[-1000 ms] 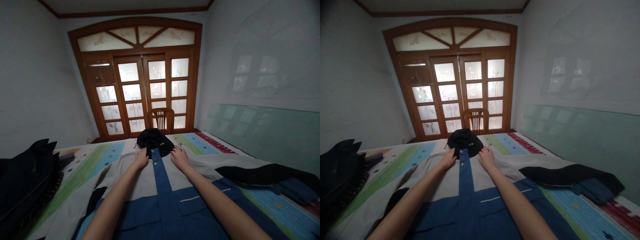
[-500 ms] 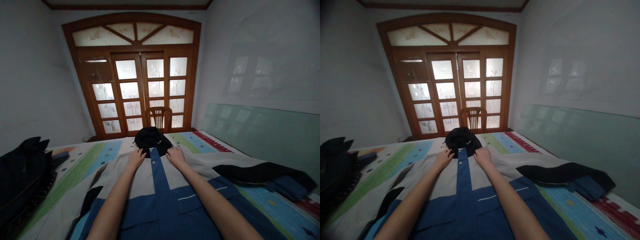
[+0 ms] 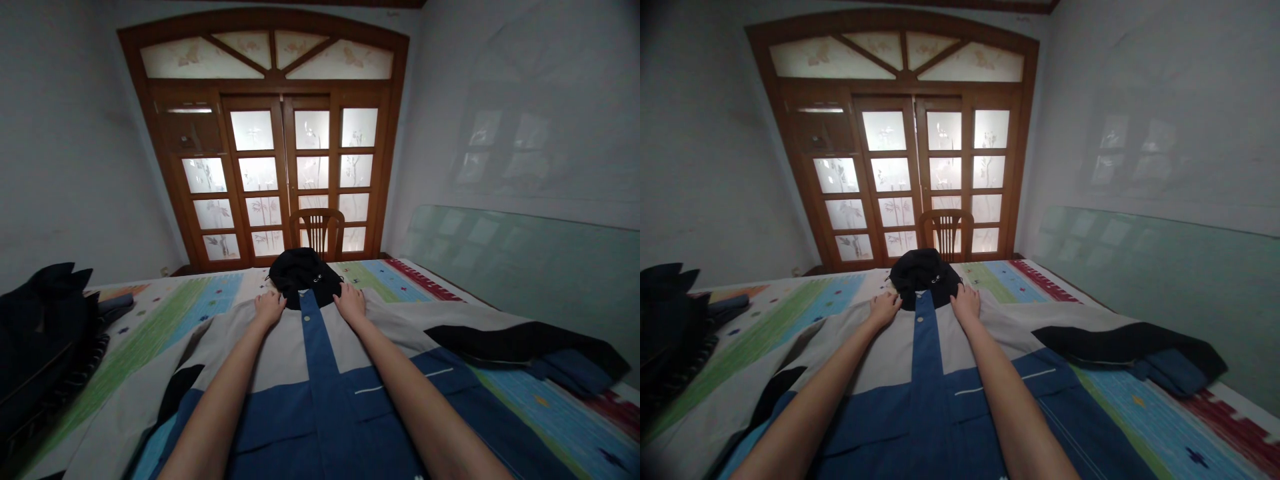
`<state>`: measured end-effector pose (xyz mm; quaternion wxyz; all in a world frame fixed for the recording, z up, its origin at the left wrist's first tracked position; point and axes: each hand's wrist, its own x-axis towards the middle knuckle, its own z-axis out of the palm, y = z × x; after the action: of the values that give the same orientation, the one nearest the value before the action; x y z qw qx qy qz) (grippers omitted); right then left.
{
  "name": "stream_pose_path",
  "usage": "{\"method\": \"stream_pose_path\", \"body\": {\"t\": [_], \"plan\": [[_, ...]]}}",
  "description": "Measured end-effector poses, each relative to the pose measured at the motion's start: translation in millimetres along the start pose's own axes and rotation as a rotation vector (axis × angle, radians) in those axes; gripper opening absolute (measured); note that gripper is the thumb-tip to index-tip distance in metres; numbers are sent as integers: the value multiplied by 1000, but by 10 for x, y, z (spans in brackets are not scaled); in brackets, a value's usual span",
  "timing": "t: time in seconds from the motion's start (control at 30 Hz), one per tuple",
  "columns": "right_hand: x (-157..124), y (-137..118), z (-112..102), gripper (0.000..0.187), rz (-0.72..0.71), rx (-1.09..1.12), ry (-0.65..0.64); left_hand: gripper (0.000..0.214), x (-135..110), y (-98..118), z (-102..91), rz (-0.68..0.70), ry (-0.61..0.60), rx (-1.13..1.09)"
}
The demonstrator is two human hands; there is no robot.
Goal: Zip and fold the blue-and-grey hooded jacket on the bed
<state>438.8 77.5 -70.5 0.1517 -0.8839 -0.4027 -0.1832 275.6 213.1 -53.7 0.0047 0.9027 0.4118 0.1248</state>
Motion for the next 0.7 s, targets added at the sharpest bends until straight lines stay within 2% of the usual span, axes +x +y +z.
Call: {"method": "stream_pose_path", "body": {"t": [0.07,0.17,0.27,0.47,0.6,0.7], "plan": [[25,28,19,32,26,25,-17,28,16,54,-15,5,-19,-1],[43,60,-1,15,16,49,-40,25,2,92,-59,-10,-18,-15],[37,64,-52,7,-3,48,-42,26,-29,76,-90,-98,1,-41],[21,33,-77,18,63,17,-11,31,26,11,-62,-297,1,-113],[30,45,-51,27,120,-2,1,31,51,-150,-91,-402,6,-105],[25,45,-62,31,120,-13,11,29,-23,-326,-167,-377,45,-78]]}}
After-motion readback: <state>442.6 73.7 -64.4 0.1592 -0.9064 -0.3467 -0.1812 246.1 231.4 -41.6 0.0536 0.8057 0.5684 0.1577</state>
